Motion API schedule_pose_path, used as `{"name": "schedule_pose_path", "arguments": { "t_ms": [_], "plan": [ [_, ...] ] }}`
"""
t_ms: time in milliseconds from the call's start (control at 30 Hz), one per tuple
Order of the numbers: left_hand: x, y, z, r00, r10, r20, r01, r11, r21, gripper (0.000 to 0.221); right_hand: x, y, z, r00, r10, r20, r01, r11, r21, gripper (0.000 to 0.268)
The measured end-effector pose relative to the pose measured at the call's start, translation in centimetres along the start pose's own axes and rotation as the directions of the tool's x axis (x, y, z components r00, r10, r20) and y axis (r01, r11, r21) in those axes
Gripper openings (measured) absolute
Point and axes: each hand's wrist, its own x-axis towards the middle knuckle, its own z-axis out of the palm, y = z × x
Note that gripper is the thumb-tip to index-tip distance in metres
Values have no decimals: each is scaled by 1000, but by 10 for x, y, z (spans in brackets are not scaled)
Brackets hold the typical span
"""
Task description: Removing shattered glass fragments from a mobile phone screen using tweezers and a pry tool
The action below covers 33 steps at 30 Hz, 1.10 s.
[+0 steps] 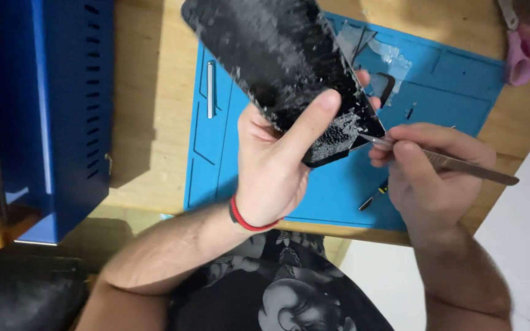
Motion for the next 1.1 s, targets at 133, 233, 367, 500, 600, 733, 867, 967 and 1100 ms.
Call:
{"name": "schedule_pose_path", "arguments": {
  "t_ms": [133,233,367,500,600,733,867,967,1100],
  "plan": [
    [4,6,-2,999,43,18,-44,995,89,11,0,3,-4,999,39,32,-42,994,102,14],
    [7,6,-1,995,88,-38,-77,972,223,8,2,0,0,995,65,80,-70,995,65,8],
    [6,7,-5,998,47,-47,-39,987,158,11,4,-4,-1,984,117,134,-125,991,51,18],
    [6,3,-3,996,44,-75,-30,985,171,11,1,4,0,988,91,122,-104,989,102,14],
    [3,1,2,986,102,-132,-70,971,229,9,-1,-1,15,981,18,195,-44,991,129,12],
    [1,-8,-1,978,134,-163,-113,985,131,7,1,-1,19,972,-27,234,0,993,114,9],
    [0,-7,0,980,87,-177,-81,996,46,5,3,0,14,959,-50,277,25,995,94,11],
    [0,-3,1,982,54,-183,-44,997,57,7,3,0,13,956,-35,291,1,993,118,9],
    [-1,0,2,983,65,-174,-46,993,112,8,3,-1,15,953,-36,302,-4,992,128,10]
  ]
}}
